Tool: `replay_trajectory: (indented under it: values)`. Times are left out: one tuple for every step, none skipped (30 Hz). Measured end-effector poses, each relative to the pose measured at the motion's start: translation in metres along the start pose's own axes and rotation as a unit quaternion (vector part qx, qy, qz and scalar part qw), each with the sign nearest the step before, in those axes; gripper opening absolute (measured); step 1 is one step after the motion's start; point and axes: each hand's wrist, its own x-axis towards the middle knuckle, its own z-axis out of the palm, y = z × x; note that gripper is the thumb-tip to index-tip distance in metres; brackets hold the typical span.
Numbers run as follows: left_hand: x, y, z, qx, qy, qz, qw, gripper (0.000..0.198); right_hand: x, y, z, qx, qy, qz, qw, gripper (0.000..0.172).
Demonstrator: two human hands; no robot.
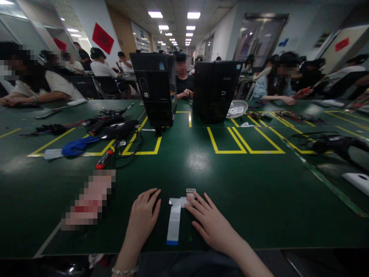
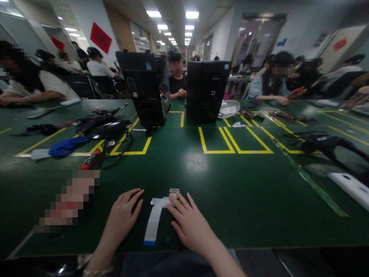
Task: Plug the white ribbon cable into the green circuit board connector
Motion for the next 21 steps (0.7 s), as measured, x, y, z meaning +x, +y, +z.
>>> replay_trajectory:
  values:
    - [0.000,0.000,0.000,0.000,0.000,0.001,1.000,0.036,0.000,0.000,0.000,0.000,0.003,-0.002,1.000,0.061]
    - [0.000,0.000,0.000,0.001,0.001,0.001,1.000,0.036,-0.001,0.001,-0.001,-0.001,0.010,-0.002,1.000,0.063]
    - [0.000,0.000,0.000,0.001,0.003,0.002,1.000,0.035,-0.002,0.003,-0.003,-0.002,0.019,0.001,1.000,0.063]
    - [-0.001,0.000,0.001,0.001,0.005,0.003,1.000,0.035,-0.005,0.006,-0.005,-0.003,0.031,0.008,0.999,0.063]
    - [-0.001,0.000,0.001,0.001,0.006,0.004,1.000,0.035,-0.008,0.012,-0.008,-0.008,0.046,0.019,0.999,0.061]
    - [-0.001,0.000,0.001,0.001,0.006,0.005,1.000,0.035,-0.013,0.021,-0.013,-0.016,0.063,0.035,0.997,0.058]
    - [-0.001,0.000,0.001,0.001,0.007,0.006,1.000,0.035,-0.019,0.034,-0.019,-0.029,0.082,0.054,0.995,0.055]
    - [-0.001,0.000,0.001,0.001,0.008,0.006,1.000,0.035,-0.026,0.049,-0.026,-0.047,0.103,0.076,0.991,0.051]
    - [0.000,0.000,0.001,0.001,0.008,0.006,1.000,0.035,-0.035,0.068,-0.036,-0.067,0.123,0.100,0.985,0.049]
    - [0.000,-0.001,0.001,0.002,0.007,0.007,1.000,0.035,-0.044,0.090,-0.047,-0.090,0.145,0.125,0.977,0.047]
    - [0.000,-0.001,0.001,0.003,0.006,0.009,1.000,0.035,-0.053,0.113,-0.059,-0.112,0.167,0.153,0.967,0.047]
    - [0.000,-0.001,0.001,0.004,0.004,0.010,1.000,0.035,-0.063,0.137,-0.072,-0.133,0.180,0.182,0.958,0.047]
    - [0.000,-0.001,0.001,0.004,0.003,0.011,1.000,0.035,-0.073,0.161,-0.086,-0.158,0.187,0.221,0.944,0.048]
    - [0.000,-0.001,0.001,0.003,0.003,0.010,1.000,0.035,-0.083,0.183,-0.098,-0.186,0.189,0.269,0.926,0.047]
    - [0.000,-0.001,0.001,0.001,0.002,0.009,1.000,0.035,-0.092,0.203,-0.110,-0.212,0.190,0.322,0.903,0.048]
    - [0.000,-0.001,0.001,-0.002,0.003,0.008,1.000,0.035,-0.101,0.220,-0.119,-0.221,0.198,0.352,0.888,0.051]
    - [0.000,-0.001,0.001,-0.004,0.003,0.006,1.000,0.034,-0.109,0.234,-0.125,-0.229,0.207,0.379,0.873,0.054]
    - [0.000,-0.001,0.001,-0.005,0.004,0.004,1.000,0.034,-0.116,0.245,-0.129,-0.233,0.216,0.405,0.858,0.057]
    - [0.000,-0.001,0.001,-0.005,0.005,0.002,1.000,0.034,-0.121,0.254,-0.130,-0.232,0.224,0.428,0.844,0.059]
    - [-0.001,-0.002,0.001,-0.005,0.005,0.000,1.000,0.035,-0.126,0.261,-0.130,-0.228,0.230,0.454,0.830,0.062]
    - [-0.001,-0.002,0.001,-0.004,0.005,-0.001,1.000,0.035,-0.130,0.266,-0.127,-0.222,0.234,0.482,0.815,0.064]
